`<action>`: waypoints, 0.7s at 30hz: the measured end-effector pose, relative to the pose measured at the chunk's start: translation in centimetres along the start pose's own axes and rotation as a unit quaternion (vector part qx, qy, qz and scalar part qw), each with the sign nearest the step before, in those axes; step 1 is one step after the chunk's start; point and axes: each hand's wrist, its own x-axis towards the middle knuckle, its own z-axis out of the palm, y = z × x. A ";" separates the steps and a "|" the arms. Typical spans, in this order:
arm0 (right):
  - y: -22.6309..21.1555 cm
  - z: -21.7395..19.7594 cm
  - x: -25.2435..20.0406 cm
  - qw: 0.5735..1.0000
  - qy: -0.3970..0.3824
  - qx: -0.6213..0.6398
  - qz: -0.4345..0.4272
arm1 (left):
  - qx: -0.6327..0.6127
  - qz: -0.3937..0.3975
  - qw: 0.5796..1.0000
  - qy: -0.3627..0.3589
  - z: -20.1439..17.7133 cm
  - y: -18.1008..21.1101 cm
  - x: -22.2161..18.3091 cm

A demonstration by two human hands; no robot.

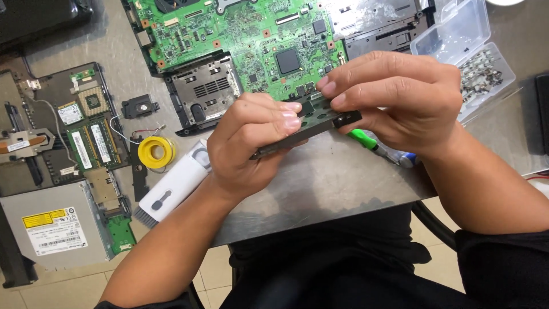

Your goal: Finalizing the assembly of a laptop hard drive by attaching its mounting bracket with screws and connecting the SATA interface cable.

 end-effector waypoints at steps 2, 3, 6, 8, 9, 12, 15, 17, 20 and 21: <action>0.1 0.1 0.0 1.000 -0.004 0.008 0.000 | 0.010 0.000 1.000 0.000 -0.1 0.1 -0.1; 0.1 0.1 0.0 1.000 -0.003 0.007 -0.004 | 0.013 0.000 1.000 0.001 0.0 0.1 -0.1; 0.1 0.3 -0.2 1.000 -0.001 0.004 0.001 | 0.016 -0.001 1.000 0.002 -0.1 0.2 -0.1; 0.3 0.2 -0.4 1.000 -0.001 0.001 0.009 | 0.014 -0.001 1.000 0.004 -0.2 0.0 -0.1; 0.4 0.2 -0.4 1.000 -0.002 0.018 0.005 | 0.029 0.019 0.999 -0.014 -0.4 0.0 -0.2; 0.9 -0.5 -0.7 0.999 -0.031 0.034 0.010 | 0.088 0.087 0.991 -0.057 -1.3 0.3 0.5; 0.9 -1.0 -0.7 0.992 -0.060 0.091 0.062 | 0.158 0.176 0.968 -0.079 -1.6 0.7 1.4; 0.5 -1.0 -0.7 0.981 -0.065 0.150 0.103 | 0.186 0.218 0.955 -0.075 -1.6 0.9 1.8; -0.1 -0.7 -1.1 0.938 -0.081 0.261 0.214 | 0.214 0.253 0.941 -0.067 -1.1 0.4 1.1; -0.1 -0.3 -1.3 0.947 -0.050 0.256 0.187 | 0.224 0.250 0.942 -0.025 -0.8 -0.1 0.6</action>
